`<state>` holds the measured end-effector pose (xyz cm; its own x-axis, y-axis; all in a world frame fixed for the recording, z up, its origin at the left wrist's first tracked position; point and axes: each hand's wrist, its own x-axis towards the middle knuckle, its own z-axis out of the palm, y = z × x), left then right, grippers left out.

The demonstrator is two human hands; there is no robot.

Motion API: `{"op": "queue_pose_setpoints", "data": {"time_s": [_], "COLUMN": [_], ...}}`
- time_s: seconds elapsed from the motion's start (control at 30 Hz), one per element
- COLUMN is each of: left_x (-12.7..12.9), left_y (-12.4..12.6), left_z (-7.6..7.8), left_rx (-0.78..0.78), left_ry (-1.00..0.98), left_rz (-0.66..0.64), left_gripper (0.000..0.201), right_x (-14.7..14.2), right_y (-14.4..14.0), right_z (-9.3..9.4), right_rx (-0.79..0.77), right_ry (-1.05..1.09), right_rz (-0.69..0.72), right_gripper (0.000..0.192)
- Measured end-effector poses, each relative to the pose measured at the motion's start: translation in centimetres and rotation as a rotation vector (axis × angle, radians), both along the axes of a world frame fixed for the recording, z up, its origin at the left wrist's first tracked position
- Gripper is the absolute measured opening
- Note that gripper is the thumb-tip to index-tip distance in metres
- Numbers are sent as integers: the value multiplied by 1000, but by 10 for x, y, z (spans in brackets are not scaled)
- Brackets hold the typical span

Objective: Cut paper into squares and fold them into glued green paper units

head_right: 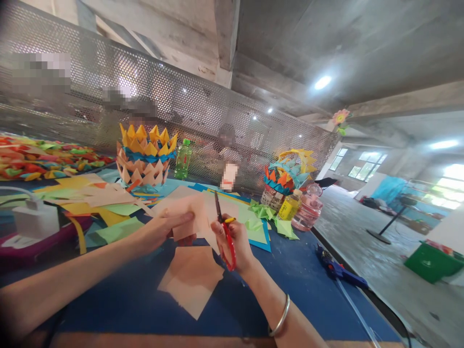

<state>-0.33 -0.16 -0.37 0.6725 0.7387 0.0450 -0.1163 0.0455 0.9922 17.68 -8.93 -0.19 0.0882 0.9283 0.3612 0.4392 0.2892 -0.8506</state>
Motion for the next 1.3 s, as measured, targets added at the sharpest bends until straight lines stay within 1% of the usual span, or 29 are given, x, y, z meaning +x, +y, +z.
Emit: {"op": "queue_pose_setpoints", "data": {"time_s": [0.07,0.1,0.13,0.2,0.23,0.27,0.33,0.4,0.43,0.47,0.53,0.57,0.63,0.7,0.77,0.87,0.93,1.0,1.07,1.2,1.23,1.3], "left_x": [-1,-2,-2,-2,-2,-2,-2,-2,-2,-2,-2,-1,-1,-1,-2,-5,-8,-10,-11,-10,-9,-6], "left_y": [1,1,2,2,2,2,2,3,4,4,6,6,7,8,8,10,13,14,14,6,4,0], "left_z": [1,1,2,3,3,4,5,5,5,5,5,5,4,5,7,12,16,19,21,16,13,6], "left_rx": [2,9,15,21,23,26,39,55,61,65,72,74,84,95,99,98,102,101,90,67,60,41], "left_ry": [18,25,31,37,39,39,38,41,42,44,47,50,53,50,46,15,-31,-75,-91,-51,-30,14], "left_rz": [20,25,31,43,49,54,59,62,63,64,75,80,93,105,118,160,189,214,232,228,210,173], "left_gripper": [42,42,42,40,39,39,38,38,38,38,37,37,37,36,35,36,35,34,35,37,35,30], "right_x": [9,16,24,42,52,61,75,82,81,78,63,53,34,21,17,23,29,34,37,39,38,29], "right_y": [1,1,0,-3,-5,-8,-15,-19,-20,-20,-17,-14,-8,-2,3,10,15,17,16,13,16,27], "right_z": [10,15,20,26,28,29,29,28,27,26,23,20,13,5,-3,-10,-11,-8,-1,21,29,44], "right_rx": [-25,-65,-128,-250,-323,-381,-480,-530,-523,-487,-360,-292,-248,-258,-278,-311,-305,-255,-171,-13,10,50], "right_ry": [-66,-146,-282,-661,-835,-929,-999,-996,-1000,-1005,-998,-986,-951,-941,-908,-825,-782,-732,-675,-550,-498,-271], "right_rz": [-115,-181,-246,-340,-362,-351,-287,-224,-222,-235,-261,-249,-181,-186,-214,-195,-171,-166,-191,-235,-228,-219], "right_gripper": [61,57,52,35,26,19,14,20,24,26,24,23,23,19,18,17,20,26,29,32,34,33]}}
